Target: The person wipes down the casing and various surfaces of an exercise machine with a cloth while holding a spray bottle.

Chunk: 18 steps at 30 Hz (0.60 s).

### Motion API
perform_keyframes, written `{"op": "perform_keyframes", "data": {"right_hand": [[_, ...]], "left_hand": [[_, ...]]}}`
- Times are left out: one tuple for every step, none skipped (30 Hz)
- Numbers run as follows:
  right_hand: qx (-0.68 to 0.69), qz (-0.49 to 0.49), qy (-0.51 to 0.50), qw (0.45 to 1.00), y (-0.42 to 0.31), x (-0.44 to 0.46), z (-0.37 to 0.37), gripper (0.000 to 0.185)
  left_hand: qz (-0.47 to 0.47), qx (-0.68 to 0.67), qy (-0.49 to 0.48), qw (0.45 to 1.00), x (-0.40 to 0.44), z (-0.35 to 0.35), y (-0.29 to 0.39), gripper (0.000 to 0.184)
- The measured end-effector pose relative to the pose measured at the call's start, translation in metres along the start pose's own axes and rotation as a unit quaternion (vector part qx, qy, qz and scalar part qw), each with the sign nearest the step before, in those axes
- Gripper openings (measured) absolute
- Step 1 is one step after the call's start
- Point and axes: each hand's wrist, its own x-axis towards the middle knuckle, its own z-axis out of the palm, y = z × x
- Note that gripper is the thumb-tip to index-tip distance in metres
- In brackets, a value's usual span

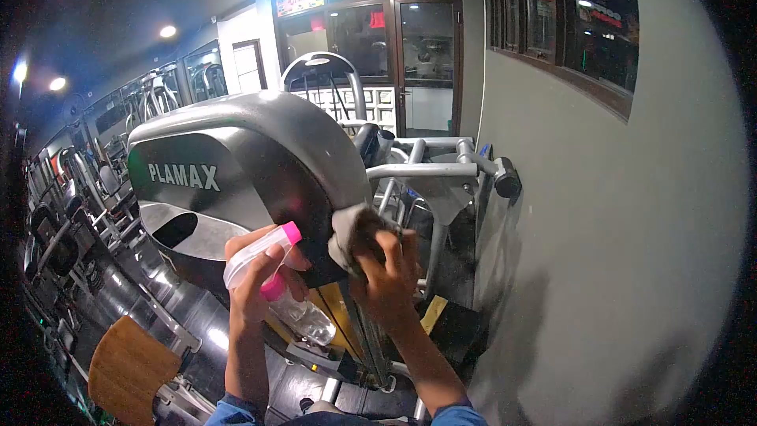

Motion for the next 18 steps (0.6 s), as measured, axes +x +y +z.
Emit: {"op": "perform_keyframes", "data": {"right_hand": [[-0.008,0.023,0.000,1.000,-0.006,0.007,0.002,0.025],[0.023,0.030,0.005,0.999,-0.009,0.008,0.006,0.028],[0.023,0.028,0.005,0.999,-0.007,0.000,0.010,0.028],[-0.018,0.004,-0.002,1.000,-0.006,-0.015,0.013,0.031],[-0.059,-0.021,-0.009,0.998,-0.007,-0.026,0.014,0.035],[-0.016,-0.029,-0.077,0.996,-0.011,-0.027,0.010,0.040],[-0.016,-0.029,-0.077,0.996,-0.008,-0.043,0.012,0.040],[-0.023,-0.053,-0.084,0.995,0.000,-0.068,0.017,0.041],[-0.031,-0.078,-0.090,0.992,0.001,-0.071,0.016,0.041],[-0.030,-0.077,-0.092,0.992,0.005,-0.071,0.013,0.041],[-0.038,-0.061,-0.062,0.996,0.013,-0.067,0.010,0.039],[-0.046,-0.045,-0.031,0.997,0.014,-0.054,0.007,0.038],[-0.045,-0.044,-0.033,0.997,0.011,-0.041,0.003,0.038],[-0.046,-0.018,0.000,0.999,0.004,-0.023,0.000,0.032],[-0.046,0.009,0.034,0.998,-0.002,-0.008,-0.001,0.026],[-0.048,0.007,0.049,0.998,-0.007,0.001,0.003,0.023],[-0.042,-0.010,0.041,0.998,-0.011,0.006,0.004,0.028],[-0.031,-0.012,0.022,0.999,-0.015,0.005,0.007,0.028]], "left_hand": [[0.001,0.016,0.010,1.000,-0.001,0.001,0.001,0.035],[0.003,0.015,0.011,1.000,-0.001,0.000,0.001,0.035],[0.006,0.018,0.009,1.000,-0.002,-0.001,-0.001,0.034],[0.008,0.022,0.008,1.000,-0.002,-0.002,-0.002,0.033],[0.008,0.021,0.008,1.000,-0.002,-0.003,-0.002,0.033],[0.012,0.037,0.005,0.999,-0.002,-0.005,-0.001,0.033],[0.014,0.054,0.001,0.998,-0.002,-0.006,0.000,0.033],[0.015,0.054,0.002,0.998,-0.003,-0.006,0.002,0.033],[0.015,0.027,0.018,0.999,-0.005,-0.005,0.006,0.034],[0.012,0.001,0.034,0.999,-0.007,-0.005,0.009,0.034],[0.010,0.001,0.036,0.999,-0.009,-0.005,0.010,0.034],[0.006,0.000,0.042,0.999,-0.011,-0.006,0.012,0.034],[0.001,0.001,0.047,0.999,-0.013,-0.005,0.012,0.035],[0.006,0.006,0.047,0.999,-0.014,-0.006,0.012,0.033],[0.006,0.006,0.047,0.999,-0.015,-0.007,0.012,0.033],[0.015,0.025,0.046,0.999,-0.017,-0.007,0.012,0.031],[0.025,0.045,0.044,0.998,-0.018,-0.008,0.011,0.030],[0.026,0.047,0.044,0.998,-0.018,-0.010,0.009,0.030]]}}
